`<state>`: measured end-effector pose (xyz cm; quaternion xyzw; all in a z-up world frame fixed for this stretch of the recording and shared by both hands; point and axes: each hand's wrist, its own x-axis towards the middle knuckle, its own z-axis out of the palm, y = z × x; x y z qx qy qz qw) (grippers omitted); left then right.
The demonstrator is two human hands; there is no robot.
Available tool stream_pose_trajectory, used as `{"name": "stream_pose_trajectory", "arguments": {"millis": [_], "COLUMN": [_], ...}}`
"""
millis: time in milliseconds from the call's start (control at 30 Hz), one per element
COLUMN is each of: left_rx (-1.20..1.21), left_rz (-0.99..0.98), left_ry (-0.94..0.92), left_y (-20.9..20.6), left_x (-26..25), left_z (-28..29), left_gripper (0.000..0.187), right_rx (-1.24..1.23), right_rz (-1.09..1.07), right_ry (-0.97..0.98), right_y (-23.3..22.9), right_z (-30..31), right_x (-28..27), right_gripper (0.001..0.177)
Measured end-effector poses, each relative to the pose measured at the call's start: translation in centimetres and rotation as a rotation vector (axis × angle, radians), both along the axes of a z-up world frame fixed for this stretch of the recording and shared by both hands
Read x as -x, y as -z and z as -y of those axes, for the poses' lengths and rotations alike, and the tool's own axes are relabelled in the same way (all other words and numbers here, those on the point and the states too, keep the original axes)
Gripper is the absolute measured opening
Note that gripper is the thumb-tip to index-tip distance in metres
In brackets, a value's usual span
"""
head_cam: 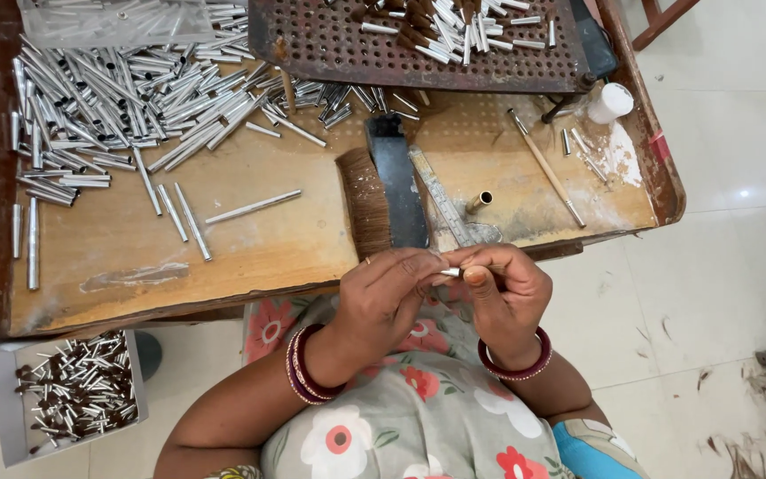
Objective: Assembling small metal or plastic tubes by inserting thin sticks into them at a manufacturing workbench.
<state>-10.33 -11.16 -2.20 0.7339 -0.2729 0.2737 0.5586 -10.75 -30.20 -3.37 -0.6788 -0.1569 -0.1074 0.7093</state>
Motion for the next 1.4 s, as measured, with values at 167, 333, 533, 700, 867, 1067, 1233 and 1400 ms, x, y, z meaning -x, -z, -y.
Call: {"name": "stream_pose_trajectory", "arguments": {"millis": [167,333,533,700,867,1067,1233,1400], "left_rx": [0.020,0.013,0.014,0.042,0.094,0.202,0.239,0.675], "left_rz": [-0.005,-0.020,-0.056,0.008,-0.065,-0.222,-0.274,-0.615], "left_ry": [0.011,0.011,0.088,0.012,0.045,0.142,0.195,0.443], "left_y": [0.2,-0.1,-0.6,0.1,-0.3,-0.9,-0.7,1.6], "left_x": [0.2,-0.2,-0.5,-0.1,0.6,0.6,0.5,0.5], "left_z": [0.2,-0.3,-0.6,-0.4,-0.2,-0.3,-0.3,1.1], "left_gripper": [0.031,0.028,0.025,0.025,0.022,0.016,0.015,0.019], "right_rx": [0.158,0.348,0.517,0.051,0.252,0.391,0.590,0.322], "right_rz": [0.204,0.337,0.451,0.254,0.282,0.742,0.791,0.317], "right_ry": [0.066,0.098,0.062,-0.032,0.140,0.082,0.170,0.107], "right_y": [-0.8,-2.8,-5.9,0.8,1.0,0.3,0.6,1.9], "right_z": [-0.1,0.3,-0.5,2.6,1.3,-1.1,-0.8,1.3], "right_x": [0.2,-0.2,-0.9,0.0,-0.1,-1.3,-0.8,1.1], "right_gripper": [0.020,0.013,0.021,0.055,0.040,0.082,0.082,0.030]}}
